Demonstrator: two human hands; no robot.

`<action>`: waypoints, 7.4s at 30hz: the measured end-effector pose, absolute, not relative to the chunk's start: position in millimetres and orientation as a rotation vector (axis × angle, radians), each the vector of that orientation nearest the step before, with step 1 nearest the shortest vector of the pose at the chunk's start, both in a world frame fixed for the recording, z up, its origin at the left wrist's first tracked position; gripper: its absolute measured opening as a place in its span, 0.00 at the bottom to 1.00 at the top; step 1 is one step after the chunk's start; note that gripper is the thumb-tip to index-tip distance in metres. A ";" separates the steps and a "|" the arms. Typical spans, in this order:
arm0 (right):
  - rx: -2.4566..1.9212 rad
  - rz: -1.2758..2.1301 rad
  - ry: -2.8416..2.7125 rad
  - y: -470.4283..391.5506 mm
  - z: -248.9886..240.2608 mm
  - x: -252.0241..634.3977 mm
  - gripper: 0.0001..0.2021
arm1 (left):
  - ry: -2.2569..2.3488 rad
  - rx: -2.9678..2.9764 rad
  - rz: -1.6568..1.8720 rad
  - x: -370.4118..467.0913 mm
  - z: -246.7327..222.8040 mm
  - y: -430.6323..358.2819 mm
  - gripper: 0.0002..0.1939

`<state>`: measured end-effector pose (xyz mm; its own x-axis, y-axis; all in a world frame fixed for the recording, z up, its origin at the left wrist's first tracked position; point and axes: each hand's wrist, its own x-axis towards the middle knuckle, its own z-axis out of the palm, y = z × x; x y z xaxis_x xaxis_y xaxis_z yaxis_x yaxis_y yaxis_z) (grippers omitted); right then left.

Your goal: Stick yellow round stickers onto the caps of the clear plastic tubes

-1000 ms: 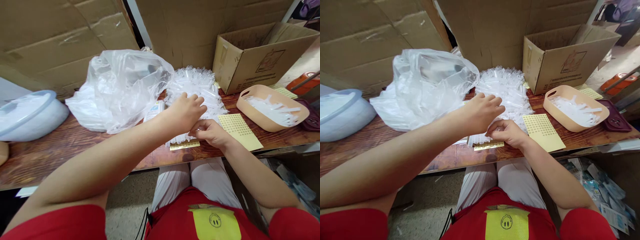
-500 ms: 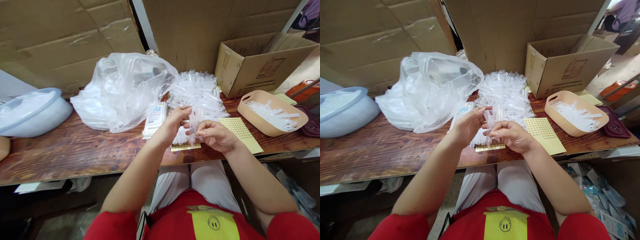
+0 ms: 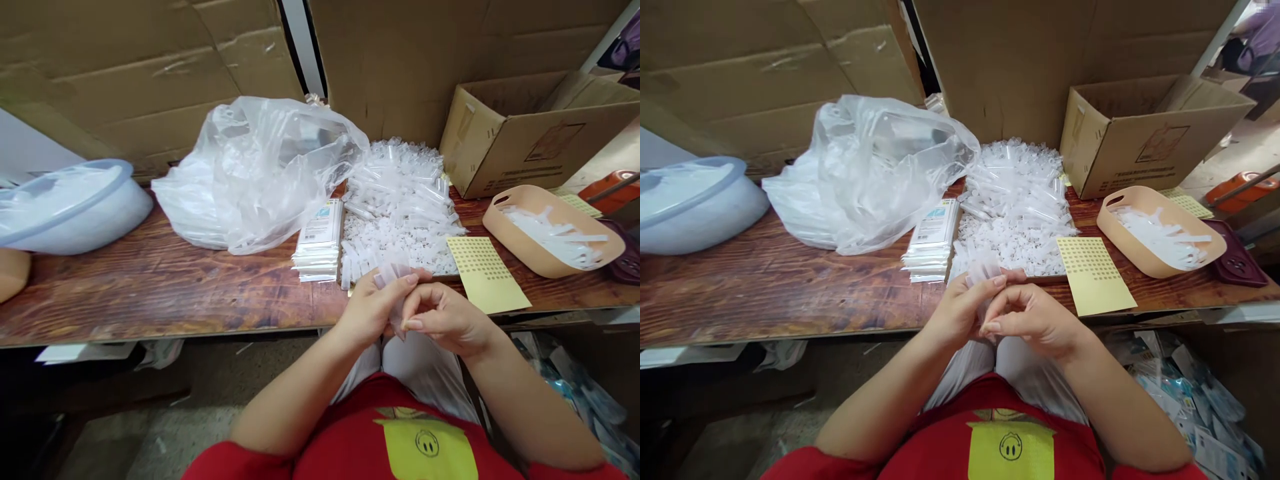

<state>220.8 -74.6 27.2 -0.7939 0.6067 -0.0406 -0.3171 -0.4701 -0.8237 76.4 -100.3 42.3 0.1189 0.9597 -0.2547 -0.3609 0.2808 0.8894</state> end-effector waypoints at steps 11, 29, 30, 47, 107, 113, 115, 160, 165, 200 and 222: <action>-0.621 2.178 -1.236 -117.5 15.1 267.0 0.05 | 0.835 0.531 1.431 74.3 32.2 -115.4 0.22; -0.513 0.462 -2.122 -118.1 23.3 256.4 0.21 | 0.806 1.254 0.911 45.2 -5.4 -143.4 0.11; -0.493 0.459 -2.161 -118.3 24.0 258.0 0.23 | 0.798 1.283 0.924 45.2 -5.5 -141.7 0.09; -0.682 0.661 -2.300 -149.1 40.4 254.7 0.29 | 0.792 1.374 0.947 35.3 -7.7 -138.7 0.08; -0.507 0.107 -1.864 -35.8 5.3 169.3 0.13 | 0.701 0.770 0.924 14.4 -46.9 -147.3 0.21; -0.568 0.049 -1.995 -34.0 -15.7 144.0 0.07 | 0.697 0.802 1.030 13.9 -46.9 -145.4 0.23; -0.607 0.036 -2.001 -36.2 -18.8 143.1 0.06 | 0.649 0.816 1.072 15.9 -47.9 -144.3 0.24; -1.155 -0.552 -1.783 -74.2 -61.2 338.1 0.17 | 1.109 1.046 0.956 151.6 -4.7 -79.7 0.19; -1.328 -0.527 -1.761 -78.3 -66.7 351.5 0.29 | 1.099 0.949 0.921 160.0 -9.5 -74.4 0.21; -1.059 -0.150 -1.828 -82.4 -18.6 308.8 0.10 | 1.147 0.530 1.101 157.5 -13.0 -75.6 0.19; -1.111 0.016 -1.810 -84.4 -40.2 298.4 0.09 | 1.181 0.643 0.856 150.3 -8.4 -72.4 0.17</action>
<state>298.4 -84.4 -40.2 -0.1078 0.6863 0.7193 0.6737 0.5825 -0.4548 150.3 -72.4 -8.4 0.1432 0.8427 -0.5190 -0.2314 0.5384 0.8103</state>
